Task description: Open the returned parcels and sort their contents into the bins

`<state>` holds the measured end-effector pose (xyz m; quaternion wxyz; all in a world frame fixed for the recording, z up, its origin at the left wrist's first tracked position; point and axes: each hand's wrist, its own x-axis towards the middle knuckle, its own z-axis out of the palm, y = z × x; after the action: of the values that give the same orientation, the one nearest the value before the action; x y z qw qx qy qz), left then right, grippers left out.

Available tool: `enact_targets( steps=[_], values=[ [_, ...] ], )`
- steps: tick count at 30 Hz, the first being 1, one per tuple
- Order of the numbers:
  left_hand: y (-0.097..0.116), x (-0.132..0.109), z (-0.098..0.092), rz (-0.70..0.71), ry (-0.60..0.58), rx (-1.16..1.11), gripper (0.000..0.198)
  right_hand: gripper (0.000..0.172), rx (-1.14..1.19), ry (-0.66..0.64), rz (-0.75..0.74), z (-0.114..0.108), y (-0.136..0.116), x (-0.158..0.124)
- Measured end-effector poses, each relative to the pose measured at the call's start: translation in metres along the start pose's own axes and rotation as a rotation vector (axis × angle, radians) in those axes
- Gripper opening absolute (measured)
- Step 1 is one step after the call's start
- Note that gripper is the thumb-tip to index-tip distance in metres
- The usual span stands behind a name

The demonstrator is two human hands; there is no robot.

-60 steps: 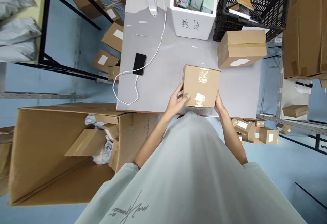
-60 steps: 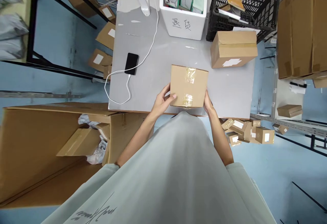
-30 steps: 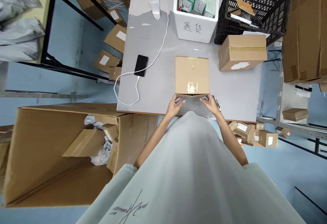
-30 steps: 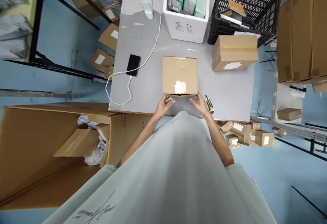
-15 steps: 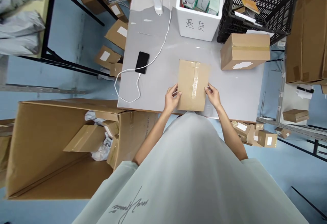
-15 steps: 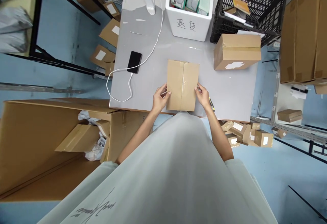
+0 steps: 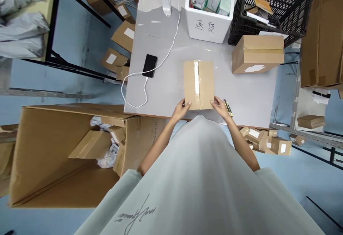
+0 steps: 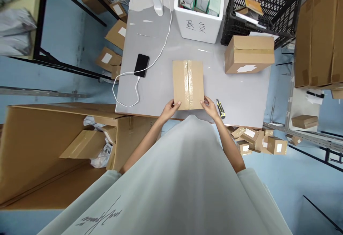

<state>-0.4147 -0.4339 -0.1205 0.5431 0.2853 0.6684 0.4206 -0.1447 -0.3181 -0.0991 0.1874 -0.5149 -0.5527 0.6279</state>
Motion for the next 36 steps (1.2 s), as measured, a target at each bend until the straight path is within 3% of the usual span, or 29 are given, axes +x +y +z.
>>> enact_targets(
  steps=[6,10,16,19,22,29,36],
  values=[
    [-0.001,-0.026,0.012,0.074,-0.067,-0.009,0.115,0.13,0.04,-0.05,0.048,0.007,0.01,-0.027],
    [0.012,-0.029,0.005,0.142,-0.022,0.072,0.1,0.111,-0.058,0.018,-0.058,-0.002,-0.011,-0.029],
    [0.06,-0.034,-0.007,0.351,0.215,0.249,0.062,0.081,-0.198,0.145,-0.241,-0.016,-0.069,-0.038],
    [0.085,-0.036,-0.009,0.407,0.247,0.295,0.062,0.078,-0.249,0.2,-0.263,-0.02,-0.089,-0.041],
    [0.096,-0.032,-0.006,0.382,0.26,0.312,0.07,0.079,-0.276,0.227,-0.252,-0.023,-0.096,-0.037],
    [0.081,-0.012,0.005,0.347,0.331,0.124,0.075,0.088,-0.12,0.219,-0.212,-0.025,-0.085,-0.013],
    [0.053,-0.029,-0.009,0.286,0.157,-0.007,0.087,0.089,-0.03,0.155,-0.139,-0.028,-0.063,-0.029]
  ],
)
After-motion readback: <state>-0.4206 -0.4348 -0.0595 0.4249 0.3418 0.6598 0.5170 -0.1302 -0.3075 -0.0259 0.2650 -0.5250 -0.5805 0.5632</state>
